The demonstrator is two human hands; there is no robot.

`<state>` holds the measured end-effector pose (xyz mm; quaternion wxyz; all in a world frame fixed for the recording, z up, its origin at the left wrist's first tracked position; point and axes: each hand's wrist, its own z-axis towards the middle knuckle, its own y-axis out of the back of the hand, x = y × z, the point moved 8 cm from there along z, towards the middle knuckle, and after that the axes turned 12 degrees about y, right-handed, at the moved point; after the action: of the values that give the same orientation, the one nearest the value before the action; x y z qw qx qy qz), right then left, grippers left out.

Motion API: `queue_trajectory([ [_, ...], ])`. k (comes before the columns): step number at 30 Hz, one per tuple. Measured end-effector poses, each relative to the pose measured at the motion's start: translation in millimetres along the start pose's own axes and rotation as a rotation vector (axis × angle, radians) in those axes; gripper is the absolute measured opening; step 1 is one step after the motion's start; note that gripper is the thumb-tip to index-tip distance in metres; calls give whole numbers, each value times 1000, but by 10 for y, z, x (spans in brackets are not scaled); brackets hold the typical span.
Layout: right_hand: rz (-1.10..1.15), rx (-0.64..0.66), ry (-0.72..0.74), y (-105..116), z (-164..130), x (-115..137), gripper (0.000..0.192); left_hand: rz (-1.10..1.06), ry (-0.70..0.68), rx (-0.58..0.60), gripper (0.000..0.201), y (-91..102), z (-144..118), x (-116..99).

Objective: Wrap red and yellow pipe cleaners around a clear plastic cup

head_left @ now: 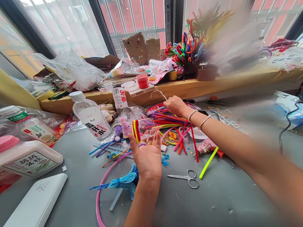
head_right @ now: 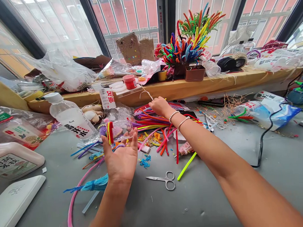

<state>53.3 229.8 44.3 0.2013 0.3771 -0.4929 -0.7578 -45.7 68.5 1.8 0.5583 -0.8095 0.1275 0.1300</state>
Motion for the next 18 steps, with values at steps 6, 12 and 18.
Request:
queue_trajectory([
  [6,-69,-107,-33,276,40,-95,33,4,9,17,45,-9,14,6],
  [12,-134,-165,19,582,98,-177,40,0,25,16,44,0,18,16],
  [18,-35,-191,99,812,207,-250,37,7,17,28,43,-15,13,3],
])
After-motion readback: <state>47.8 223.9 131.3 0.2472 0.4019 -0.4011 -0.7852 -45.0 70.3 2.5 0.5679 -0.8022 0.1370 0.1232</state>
